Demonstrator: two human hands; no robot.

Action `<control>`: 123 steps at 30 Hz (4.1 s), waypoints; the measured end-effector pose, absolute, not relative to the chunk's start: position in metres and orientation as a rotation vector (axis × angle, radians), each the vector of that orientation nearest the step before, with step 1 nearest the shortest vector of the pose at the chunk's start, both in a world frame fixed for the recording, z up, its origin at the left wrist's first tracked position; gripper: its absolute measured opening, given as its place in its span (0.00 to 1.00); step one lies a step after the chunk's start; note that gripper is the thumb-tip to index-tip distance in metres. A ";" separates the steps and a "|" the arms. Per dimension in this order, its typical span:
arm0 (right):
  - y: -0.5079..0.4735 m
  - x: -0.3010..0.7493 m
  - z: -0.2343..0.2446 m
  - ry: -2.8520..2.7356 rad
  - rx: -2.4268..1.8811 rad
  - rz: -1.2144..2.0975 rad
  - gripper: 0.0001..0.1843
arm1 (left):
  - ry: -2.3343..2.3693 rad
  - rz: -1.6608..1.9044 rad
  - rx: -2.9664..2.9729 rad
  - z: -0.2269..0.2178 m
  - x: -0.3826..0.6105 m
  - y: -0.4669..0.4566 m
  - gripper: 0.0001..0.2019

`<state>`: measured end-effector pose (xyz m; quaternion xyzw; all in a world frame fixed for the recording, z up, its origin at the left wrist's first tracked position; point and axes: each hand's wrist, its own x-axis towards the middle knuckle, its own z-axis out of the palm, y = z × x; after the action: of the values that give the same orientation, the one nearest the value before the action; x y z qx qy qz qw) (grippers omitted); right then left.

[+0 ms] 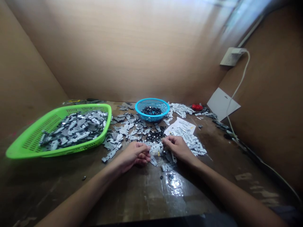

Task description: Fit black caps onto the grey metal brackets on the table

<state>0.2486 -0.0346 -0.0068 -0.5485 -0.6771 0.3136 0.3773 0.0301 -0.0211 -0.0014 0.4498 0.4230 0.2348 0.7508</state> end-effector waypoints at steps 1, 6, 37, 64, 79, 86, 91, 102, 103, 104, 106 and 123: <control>-0.034 0.250 -0.007 -1.777 -1.426 0.697 0.16 | 0.935 0.523 0.977 -0.002 0.030 -0.020 0.15; -0.030 0.258 -0.010 -2.042 -1.511 0.314 0.09 | 0.965 0.554 0.966 -0.002 0.029 -0.019 0.15; -0.038 0.253 0.013 -1.893 -1.281 0.659 0.08 | 0.924 0.441 1.017 -0.007 0.031 -0.024 0.14; -0.037 0.253 0.014 -2.015 -1.179 0.333 0.07 | 0.915 0.455 1.017 -0.010 0.029 -0.023 0.13; -0.011 0.333 0.012 -2.298 -1.997 0.117 0.15 | 0.920 0.465 1.028 -0.007 0.028 -0.022 0.15; -0.010 0.331 0.005 -2.300 -1.955 0.038 0.14 | 0.937 0.455 1.032 -0.006 0.030 -0.022 0.14; -0.010 0.325 0.005 -2.139 -1.920 -0.007 0.20 | 0.942 0.453 1.037 -0.004 0.030 -0.023 0.15; -0.009 0.354 0.018 -2.422 -1.748 0.168 0.16 | 0.950 0.454 1.042 -0.001 0.031 -0.024 0.15; -0.008 0.354 0.018 -2.432 -1.732 0.159 0.15 | 0.948 0.450 1.043 -0.002 0.031 -0.024 0.15; -0.007 0.353 0.017 -2.439 -1.711 0.146 0.14 | 0.945 0.446 1.046 -0.002 0.031 -0.024 0.15; -0.007 0.349 0.018 -2.456 -1.654 0.126 0.10 | 0.941 0.441 1.051 -0.002 0.031 -0.024 0.15; -0.007 0.338 0.012 -2.510 -1.493 0.134 0.17 | 0.893 0.473 0.987 0.004 0.030 -0.026 0.14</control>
<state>0.3379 -0.0075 0.0120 -0.5077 -0.8535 0.0454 0.1088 0.0298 -0.0257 0.0040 0.4536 0.4102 0.2174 0.7608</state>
